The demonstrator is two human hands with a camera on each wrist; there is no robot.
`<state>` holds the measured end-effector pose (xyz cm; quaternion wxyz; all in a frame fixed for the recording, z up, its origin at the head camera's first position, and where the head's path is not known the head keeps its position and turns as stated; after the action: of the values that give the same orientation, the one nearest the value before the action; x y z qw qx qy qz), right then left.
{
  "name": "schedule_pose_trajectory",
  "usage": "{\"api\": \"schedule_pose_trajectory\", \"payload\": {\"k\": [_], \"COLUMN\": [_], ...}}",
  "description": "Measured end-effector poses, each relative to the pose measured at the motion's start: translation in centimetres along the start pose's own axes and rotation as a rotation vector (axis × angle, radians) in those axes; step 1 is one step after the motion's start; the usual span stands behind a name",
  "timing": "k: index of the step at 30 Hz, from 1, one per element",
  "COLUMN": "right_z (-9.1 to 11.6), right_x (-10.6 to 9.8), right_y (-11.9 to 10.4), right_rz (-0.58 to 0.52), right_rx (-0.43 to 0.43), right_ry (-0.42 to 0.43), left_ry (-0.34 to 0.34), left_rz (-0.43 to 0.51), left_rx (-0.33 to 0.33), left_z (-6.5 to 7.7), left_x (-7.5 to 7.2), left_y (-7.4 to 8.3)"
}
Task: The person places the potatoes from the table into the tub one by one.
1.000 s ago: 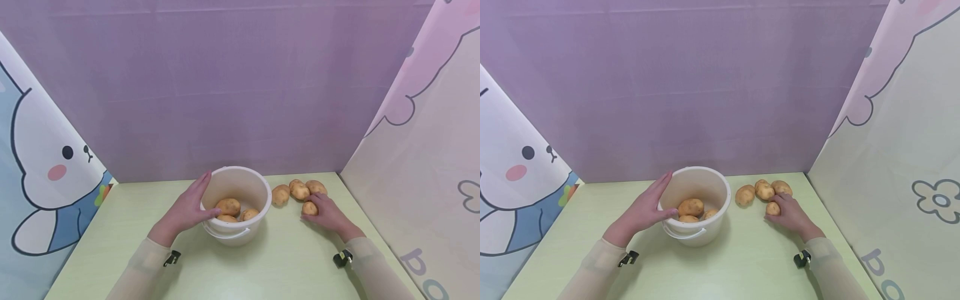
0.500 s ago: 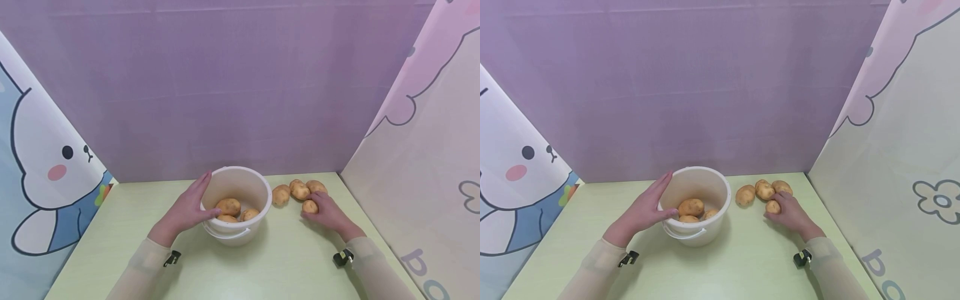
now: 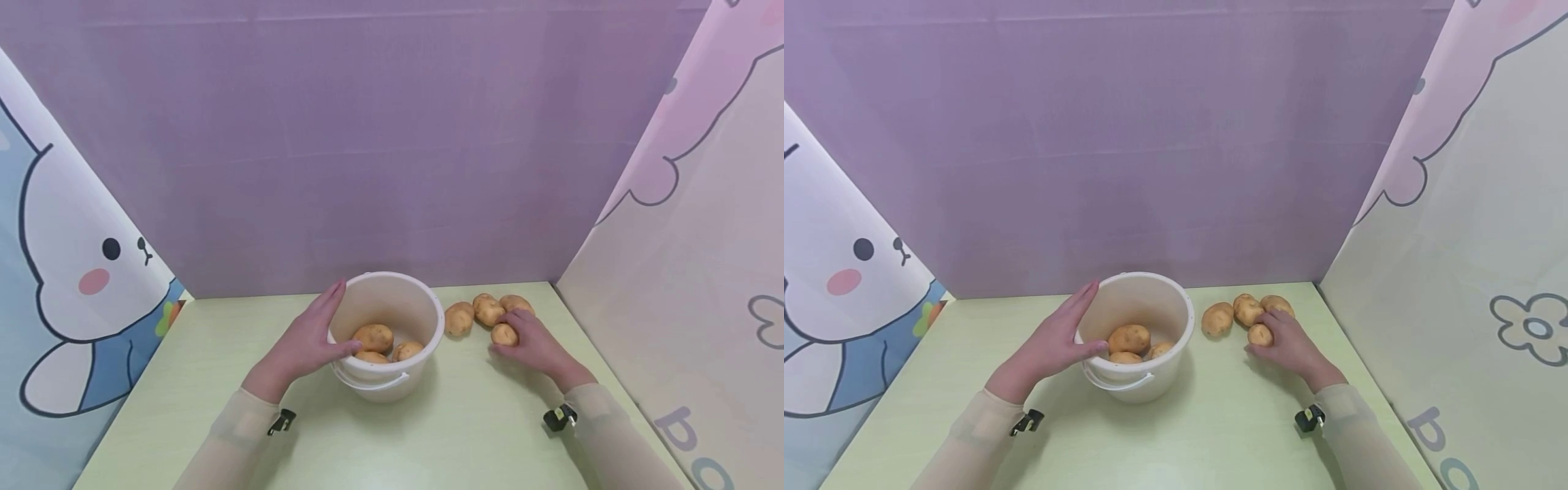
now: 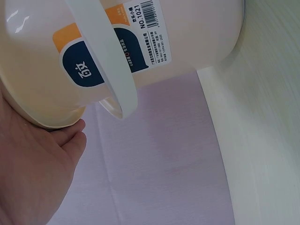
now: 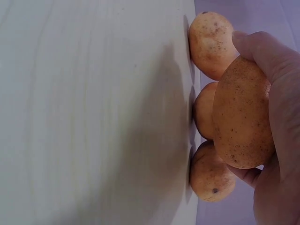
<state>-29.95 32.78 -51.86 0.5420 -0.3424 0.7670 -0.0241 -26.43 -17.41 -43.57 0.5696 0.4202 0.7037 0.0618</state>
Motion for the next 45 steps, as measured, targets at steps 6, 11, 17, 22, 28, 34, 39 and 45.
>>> {"api": "schedule_pose_trajectory", "payload": {"k": [6, 11, 17, 22, 28, 34, 39, 45], "right_z": [-0.6, -1.2, -2.3, -3.6, -5.3, -6.8, -8.1, -9.4], "right_x": [-0.6, -1.0, -1.6, -2.4, -3.5, -4.5, -5.2, -5.5], "right_y": [-0.7, -1.8, -3.6, -5.1, -6.8, -8.2, -9.7, -11.5], "right_rz": [0.006, 0.001, 0.031, 0.020, -0.008, -0.021, -0.075, -0.095], "right_rx": [-0.025, -0.070, -0.098, -0.099, -0.126, -0.148, -0.171, -0.200], "right_ry": [0.001, 0.025, 0.021, -0.014, -0.033, -0.041, -0.035, -0.047], "left_ry": [-0.001, 0.001, 0.008, 0.009, 0.010, 0.012, 0.011, 0.011], "left_rz": [-0.004, -0.009, -0.001, 0.000, -0.004, 0.002, -0.004, -0.002], "left_rx": [0.003, 0.007, 0.019, 0.019, 0.018, 0.021, 0.014, 0.015], "left_z": [0.0, -0.1, -0.2, -0.2, -0.2, -0.1, -0.1, -0.1], "left_x": [0.0, 0.1, 0.1, 0.1, 0.1, 0.1, 0.2, 0.2], "left_y": [-0.1, -0.2, -0.1, -0.1, -0.2, -0.2, -0.3, -0.3]}}
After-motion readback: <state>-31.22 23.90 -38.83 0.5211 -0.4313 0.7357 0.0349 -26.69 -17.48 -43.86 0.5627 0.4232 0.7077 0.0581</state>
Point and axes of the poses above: each hand's wrist, its own z-axis away from the middle knuckle, its own x-axis out of the palm, y = z × x, the point moved 1 cm from there along -z, towards the middle knuckle, and after that the axes turned 4 degrees about y, right-handed, at the moved point
